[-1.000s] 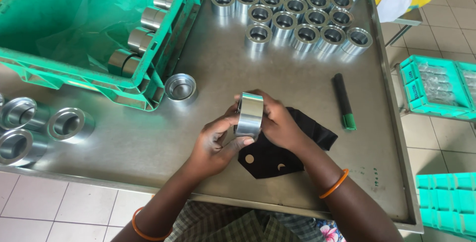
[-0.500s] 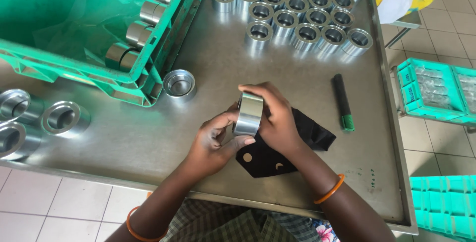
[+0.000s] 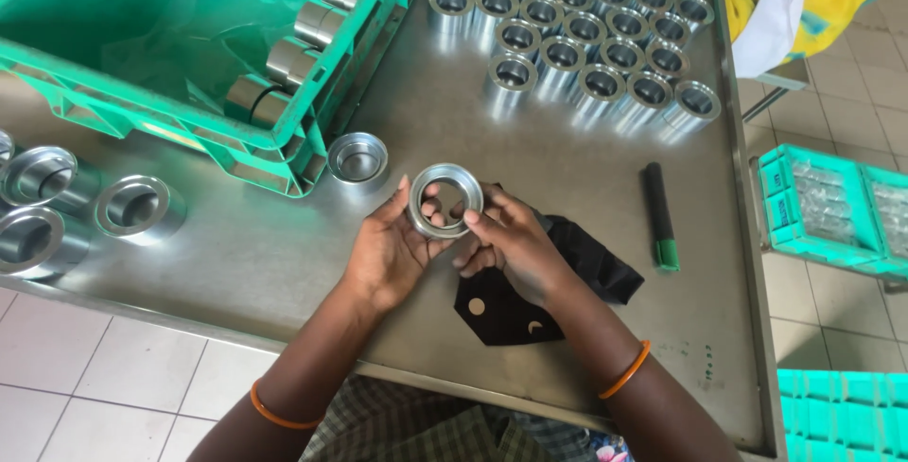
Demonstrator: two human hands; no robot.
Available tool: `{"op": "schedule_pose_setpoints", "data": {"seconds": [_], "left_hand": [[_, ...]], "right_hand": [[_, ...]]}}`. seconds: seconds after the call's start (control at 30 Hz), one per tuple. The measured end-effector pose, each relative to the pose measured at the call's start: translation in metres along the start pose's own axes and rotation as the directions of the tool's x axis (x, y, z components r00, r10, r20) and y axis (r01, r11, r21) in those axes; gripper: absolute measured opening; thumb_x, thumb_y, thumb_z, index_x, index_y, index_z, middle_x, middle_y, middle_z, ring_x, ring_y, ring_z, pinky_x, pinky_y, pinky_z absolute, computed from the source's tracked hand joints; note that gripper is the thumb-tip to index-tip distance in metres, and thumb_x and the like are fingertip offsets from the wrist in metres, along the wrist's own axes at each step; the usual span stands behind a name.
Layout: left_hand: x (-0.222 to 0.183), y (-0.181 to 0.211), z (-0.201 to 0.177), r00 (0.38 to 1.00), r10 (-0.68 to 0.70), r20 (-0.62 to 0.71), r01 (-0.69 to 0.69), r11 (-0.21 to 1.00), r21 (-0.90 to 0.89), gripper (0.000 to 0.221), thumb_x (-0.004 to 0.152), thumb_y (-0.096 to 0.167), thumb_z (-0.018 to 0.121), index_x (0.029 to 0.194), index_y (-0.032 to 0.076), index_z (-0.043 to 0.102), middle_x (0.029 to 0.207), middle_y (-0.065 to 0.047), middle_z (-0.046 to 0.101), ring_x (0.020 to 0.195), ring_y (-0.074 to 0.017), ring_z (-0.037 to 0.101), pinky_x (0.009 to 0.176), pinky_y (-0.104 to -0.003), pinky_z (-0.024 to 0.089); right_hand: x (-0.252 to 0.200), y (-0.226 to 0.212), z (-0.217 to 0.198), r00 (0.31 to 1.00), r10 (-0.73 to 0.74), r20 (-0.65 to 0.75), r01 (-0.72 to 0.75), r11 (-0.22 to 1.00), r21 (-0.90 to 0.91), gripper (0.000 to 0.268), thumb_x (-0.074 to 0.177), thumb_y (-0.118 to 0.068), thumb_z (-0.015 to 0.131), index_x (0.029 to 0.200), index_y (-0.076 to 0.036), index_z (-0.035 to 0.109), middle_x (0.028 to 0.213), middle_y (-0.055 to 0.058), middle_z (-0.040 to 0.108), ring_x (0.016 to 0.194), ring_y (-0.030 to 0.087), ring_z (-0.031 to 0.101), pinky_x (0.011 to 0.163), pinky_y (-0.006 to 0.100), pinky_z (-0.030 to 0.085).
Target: Inspecting cylindrical metal parts and placing them into a green crate.
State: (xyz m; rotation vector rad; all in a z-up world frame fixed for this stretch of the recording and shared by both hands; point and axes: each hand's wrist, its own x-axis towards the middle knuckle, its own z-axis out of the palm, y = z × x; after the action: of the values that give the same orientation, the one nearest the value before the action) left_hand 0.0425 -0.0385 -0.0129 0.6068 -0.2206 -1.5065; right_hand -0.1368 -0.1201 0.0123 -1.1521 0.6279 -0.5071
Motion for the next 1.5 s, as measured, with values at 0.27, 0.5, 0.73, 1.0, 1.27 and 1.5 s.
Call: {"op": "schedule_pose_setpoints", "data": {"seconds": [0.27,0.5,0.73,1.0,1.27,1.5], "left_hand": [[-0.008,0.007,0.019,0.991,0.023,0.135,-0.026,0.999,0.025,0.055,0.101,0.055,0.040,0.132,0.012,0.055,0.119,-0.006,0.067,0.112,-0.0214,0.066,0.097,-0.042,0.053],[-0.005,0.005,0.001,0.977,0.033,0.210,-0.023,0.999,-0.048,0.071,0.098,0.068,0.031,0.141,0.013,0.047,0.137,-0.015,0.060,0.119,-0.0292,0.065,0.096,-0.045,0.056],[0.004,-0.005,-0.013,0.892,0.065,0.447,-0.034,0.996,-0.076,0.060,0.114,0.057,0.039,0.143,0.005,0.050,0.141,-0.018,0.064,0.097,-0.0253,0.067,0.095,-0.044,0.056],[0.001,0.004,-0.009,0.923,0.047,0.382,0.031,0.980,-0.195,0.053,0.103,0.032,0.057,0.147,0.010,0.039,0.152,-0.025,0.051,0.115,-0.0308,0.069,0.095,-0.040,0.058],[0.011,0.024,-0.006,0.938,0.294,0.182,-0.343,0.858,0.381,0.070,0.089,0.035,0.074,0.148,0.014,0.041,0.124,-0.026,0.058,0.098,-0.0286,0.068,0.087,-0.044,0.056],[0.038,0.057,-0.006,0.690,0.387,0.612,-0.182,-0.725,0.664,0.046,0.080,0.040,0.081,0.117,0.016,0.069,0.111,-0.005,0.074,0.116,-0.0297,0.055,0.095,-0.047,0.040]], "right_hand": [[-0.012,0.002,0.016,0.863,-0.500,0.073,0.475,0.755,-0.453,0.064,0.093,-0.015,0.072,0.151,-0.007,0.047,0.121,0.011,0.061,0.091,0.020,0.066,0.073,0.032,0.060],[-0.025,-0.012,0.015,0.571,-0.612,0.547,0.654,-0.063,-0.754,0.030,0.092,-0.027,0.075,0.121,-0.023,0.072,0.121,0.004,0.058,0.104,0.023,0.061,0.089,0.037,0.054],[-0.024,-0.005,0.014,0.477,-0.733,0.485,0.364,-0.338,-0.868,0.041,0.095,-0.049,0.069,0.130,-0.028,0.073,0.133,0.005,0.049,0.123,0.033,0.041,0.110,0.051,0.037],[-0.036,0.016,0.057,0.487,-0.608,0.626,0.398,-0.483,-0.779,0.055,0.089,-0.067,0.068,0.136,-0.038,0.070,0.148,-0.002,0.041,0.139,0.033,0.025,0.114,0.064,0.022],[-0.022,0.008,0.014,0.557,-0.654,0.512,0.496,-0.233,-0.836,0.022,0.093,-0.043,0.073,0.105,-0.027,0.078,0.146,0.004,0.039,0.138,0.037,0.026,0.119,0.055,0.031],[-0.012,-0.010,0.002,0.762,-0.590,0.266,0.272,-0.081,-0.959,0.020,0.089,-0.029,0.073,0.105,-0.019,0.079,0.143,0.010,0.045,0.126,0.037,0.039,0.104,0.052,0.034]]}}
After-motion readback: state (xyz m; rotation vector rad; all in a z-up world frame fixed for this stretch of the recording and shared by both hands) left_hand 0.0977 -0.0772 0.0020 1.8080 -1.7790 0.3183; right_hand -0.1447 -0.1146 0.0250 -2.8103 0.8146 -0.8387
